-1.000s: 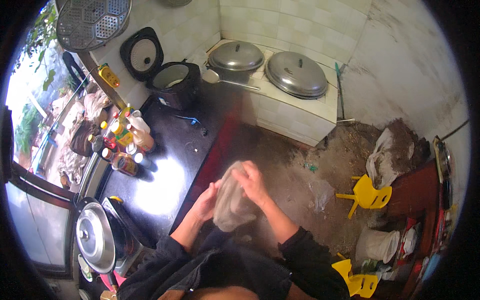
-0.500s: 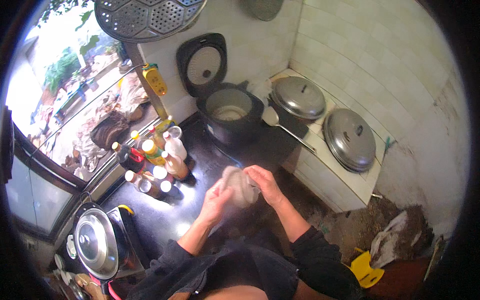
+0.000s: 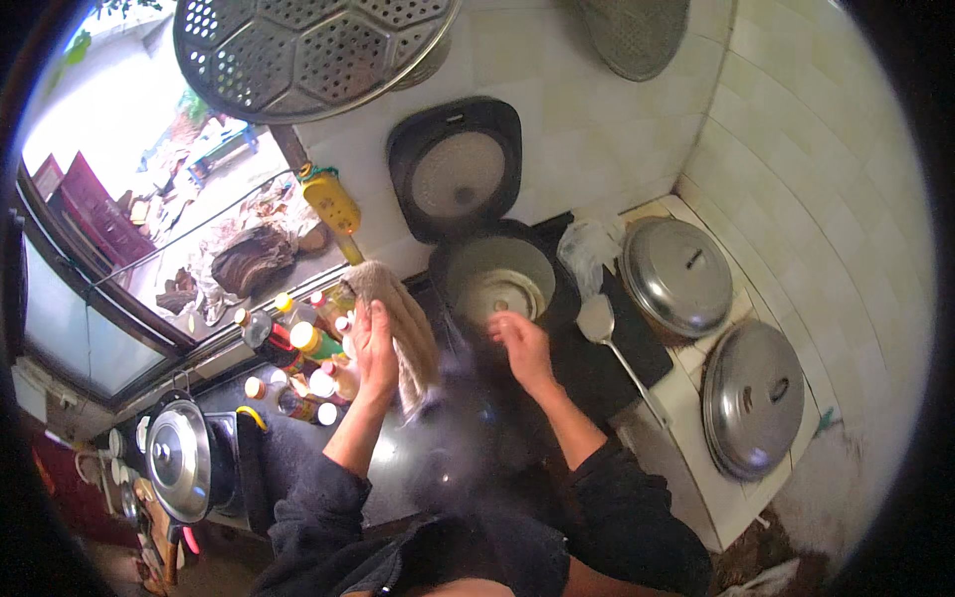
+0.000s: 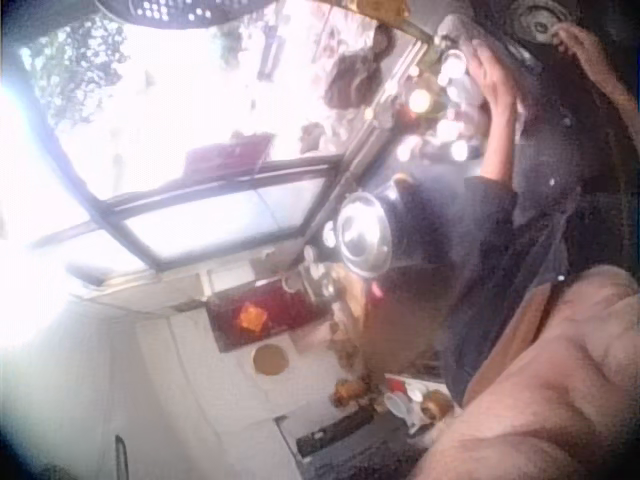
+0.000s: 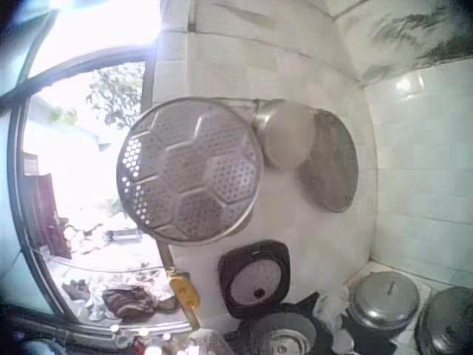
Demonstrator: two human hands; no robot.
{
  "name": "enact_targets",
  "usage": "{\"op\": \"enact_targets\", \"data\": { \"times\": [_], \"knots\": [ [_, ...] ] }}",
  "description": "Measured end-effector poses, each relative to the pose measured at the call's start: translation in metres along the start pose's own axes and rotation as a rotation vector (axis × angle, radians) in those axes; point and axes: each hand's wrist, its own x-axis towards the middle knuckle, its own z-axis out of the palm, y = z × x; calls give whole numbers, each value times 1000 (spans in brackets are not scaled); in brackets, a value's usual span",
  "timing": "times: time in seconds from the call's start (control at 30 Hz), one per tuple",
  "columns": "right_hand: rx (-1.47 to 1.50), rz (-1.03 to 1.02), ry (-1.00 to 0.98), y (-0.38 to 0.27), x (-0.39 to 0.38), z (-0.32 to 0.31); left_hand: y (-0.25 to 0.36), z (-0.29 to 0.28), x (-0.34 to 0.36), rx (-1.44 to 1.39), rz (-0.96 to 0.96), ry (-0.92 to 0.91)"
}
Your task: The person cleans a rice cooker lid with a cloth, then moves to the stove to stir meat in a wok. They transfer the cooked meat into a metal bowl, wash the wok, and rinse the meat under running water.
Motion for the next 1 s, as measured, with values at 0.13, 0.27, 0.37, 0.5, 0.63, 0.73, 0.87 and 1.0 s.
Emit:
{"op": "enact_targets", "data": {
  "times": [0.13, 0.27, 0.37, 0.5, 0.63, 0.73, 0.87, 1.0],
  "knots": [
    [-16, -129, 7, 0, 89, -46, -43, 56, 62, 374, 262, -45],
    [-189, -150, -11, 8, 178, -69, -81, 86, 126, 969, 559, -241],
    [-339, -208, 39, 19, 240, -67, -102, 94, 160, 1170, 623, -275],
    [-294, -200, 32, 39, 299, -52, -139, 100, 167, 1475, 733, -261],
    [-270, -252, 58, 68, 314, -33, -174, 97, 147, 1469, 661, -467],
    [-213, -266, 91, 84, 310, -26, -171, 87, 142, 1406, 605, -555],
    [-187, -222, 101, 93, 302, -26, -149, 97, 168, 1503, 712, -382],
    [-193, -228, 103, 97, 299, -28, -146, 113, 189, 1541, 746, -289]
  ]
}}
